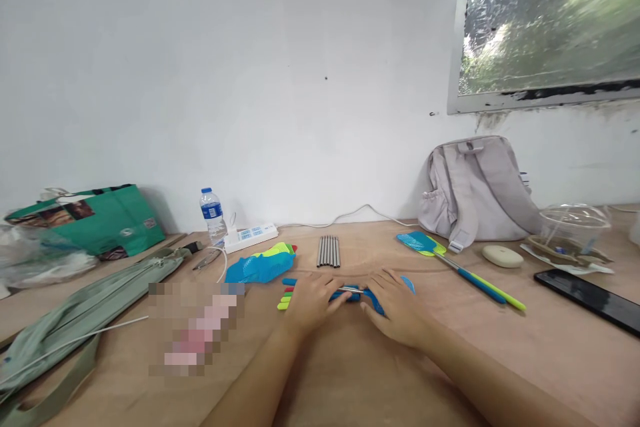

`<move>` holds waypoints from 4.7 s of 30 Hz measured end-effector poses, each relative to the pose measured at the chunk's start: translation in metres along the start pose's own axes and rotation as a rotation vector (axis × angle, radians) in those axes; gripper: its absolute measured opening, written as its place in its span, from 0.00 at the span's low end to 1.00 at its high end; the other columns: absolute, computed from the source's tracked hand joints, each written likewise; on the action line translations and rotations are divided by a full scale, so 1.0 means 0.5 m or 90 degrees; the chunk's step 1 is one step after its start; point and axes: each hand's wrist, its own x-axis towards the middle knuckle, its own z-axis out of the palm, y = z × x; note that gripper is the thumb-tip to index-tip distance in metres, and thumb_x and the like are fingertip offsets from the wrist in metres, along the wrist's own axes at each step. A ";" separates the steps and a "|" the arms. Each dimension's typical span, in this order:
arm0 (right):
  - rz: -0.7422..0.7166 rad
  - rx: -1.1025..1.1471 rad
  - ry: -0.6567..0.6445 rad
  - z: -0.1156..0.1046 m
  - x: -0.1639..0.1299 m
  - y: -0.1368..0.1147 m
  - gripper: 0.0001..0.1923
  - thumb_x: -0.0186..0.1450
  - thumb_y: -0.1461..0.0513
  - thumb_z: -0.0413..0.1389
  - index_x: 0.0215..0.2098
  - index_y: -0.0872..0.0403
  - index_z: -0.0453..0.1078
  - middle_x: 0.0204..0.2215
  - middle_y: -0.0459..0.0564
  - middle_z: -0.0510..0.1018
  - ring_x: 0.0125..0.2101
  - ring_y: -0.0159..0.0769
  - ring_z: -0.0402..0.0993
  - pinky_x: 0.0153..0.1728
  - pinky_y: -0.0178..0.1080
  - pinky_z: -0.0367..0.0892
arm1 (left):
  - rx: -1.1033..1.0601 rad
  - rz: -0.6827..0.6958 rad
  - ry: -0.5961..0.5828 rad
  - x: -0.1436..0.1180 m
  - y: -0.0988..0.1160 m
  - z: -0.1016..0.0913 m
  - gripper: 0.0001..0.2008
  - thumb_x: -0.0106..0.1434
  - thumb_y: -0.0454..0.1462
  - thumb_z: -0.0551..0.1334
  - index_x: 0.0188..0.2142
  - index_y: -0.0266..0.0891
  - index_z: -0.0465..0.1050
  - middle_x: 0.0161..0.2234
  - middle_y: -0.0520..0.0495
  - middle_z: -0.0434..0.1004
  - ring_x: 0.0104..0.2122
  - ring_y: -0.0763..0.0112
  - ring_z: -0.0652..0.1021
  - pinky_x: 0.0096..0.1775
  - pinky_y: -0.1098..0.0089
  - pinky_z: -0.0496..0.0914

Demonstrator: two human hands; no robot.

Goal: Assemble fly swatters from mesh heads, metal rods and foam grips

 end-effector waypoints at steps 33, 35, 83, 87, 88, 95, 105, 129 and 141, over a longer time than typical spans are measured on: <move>0.088 -0.078 0.119 -0.042 -0.024 0.229 0.08 0.59 0.66 0.42 0.26 0.52 0.61 0.31 0.51 0.70 0.34 0.38 0.65 0.36 0.40 0.59 | 0.119 -0.155 0.201 -0.069 -0.165 -0.037 0.15 0.64 0.42 0.47 0.30 0.40 0.68 0.27 0.48 0.73 0.27 0.72 0.72 0.29 0.72 0.62; 0.154 -0.037 0.137 -0.032 -0.030 0.255 0.10 0.60 0.67 0.40 0.24 0.52 0.57 0.23 0.48 0.67 0.25 0.35 0.62 0.28 0.37 0.59 | 0.095 -0.242 0.242 -0.081 -0.180 -0.038 0.15 0.64 0.42 0.45 0.33 0.39 0.68 0.29 0.48 0.74 0.28 0.71 0.73 0.29 0.72 0.63; 0.483 0.546 0.272 0.008 -0.013 0.161 0.19 0.51 0.49 0.56 0.33 0.53 0.62 0.31 0.49 0.73 0.32 0.39 0.71 0.30 0.40 0.68 | 0.092 -0.312 -0.030 -0.039 -0.111 -0.027 0.26 0.55 0.57 0.47 0.20 0.40 0.68 0.21 0.48 0.72 0.22 0.68 0.70 0.23 0.71 0.49; 0.480 0.570 0.265 0.008 -0.011 0.152 0.19 0.51 0.48 0.56 0.32 0.52 0.61 0.29 0.48 0.72 0.31 0.38 0.71 0.30 0.40 0.69 | 0.087 -0.313 -0.027 -0.039 -0.110 -0.027 0.26 0.55 0.57 0.47 0.20 0.40 0.68 0.21 0.48 0.72 0.22 0.68 0.70 0.23 0.71 0.49; 0.479 0.569 0.262 0.009 -0.011 0.153 0.19 0.51 0.48 0.56 0.32 0.52 0.61 0.29 0.48 0.72 0.31 0.38 0.71 0.30 0.40 0.69 | 0.087 -0.314 -0.024 -0.039 -0.110 -0.027 0.26 0.55 0.57 0.47 0.20 0.40 0.68 0.21 0.48 0.72 0.22 0.68 0.70 0.23 0.71 0.49; 0.475 0.537 0.259 0.016 -0.013 0.160 0.20 0.52 0.47 0.55 0.33 0.52 0.60 0.31 0.50 0.72 0.32 0.38 0.71 0.32 0.40 0.69 | 0.066 -0.311 -0.025 -0.041 -0.109 -0.025 0.26 0.55 0.57 0.47 0.19 0.40 0.68 0.21 0.48 0.72 0.22 0.69 0.70 0.23 0.71 0.49; 0.470 0.500 0.272 0.017 -0.013 0.159 0.20 0.53 0.46 0.53 0.33 0.52 0.59 0.31 0.49 0.72 0.31 0.39 0.71 0.31 0.40 0.69 | 0.051 -0.318 -0.041 -0.038 -0.108 -0.024 0.25 0.56 0.55 0.48 0.19 0.40 0.68 0.22 0.48 0.73 0.23 0.69 0.71 0.22 0.71 0.48; 0.490 0.496 0.298 0.013 -0.014 0.162 0.19 0.52 0.48 0.54 0.35 0.52 0.61 0.32 0.50 0.73 0.33 0.40 0.71 0.32 0.41 0.68 | 0.031 -0.330 -0.062 -0.035 -0.103 -0.023 0.25 0.57 0.55 0.47 0.20 0.40 0.69 0.23 0.48 0.73 0.24 0.68 0.71 0.23 0.72 0.50; 0.510 0.493 0.298 0.001 -0.011 0.147 0.19 0.51 0.48 0.55 0.33 0.52 0.61 0.30 0.49 0.72 0.31 0.39 0.71 0.30 0.40 0.68 | 0.026 -0.337 -0.081 -0.035 -0.106 -0.017 0.26 0.56 0.57 0.47 0.22 0.40 0.70 0.24 0.48 0.73 0.25 0.68 0.71 0.24 0.71 0.50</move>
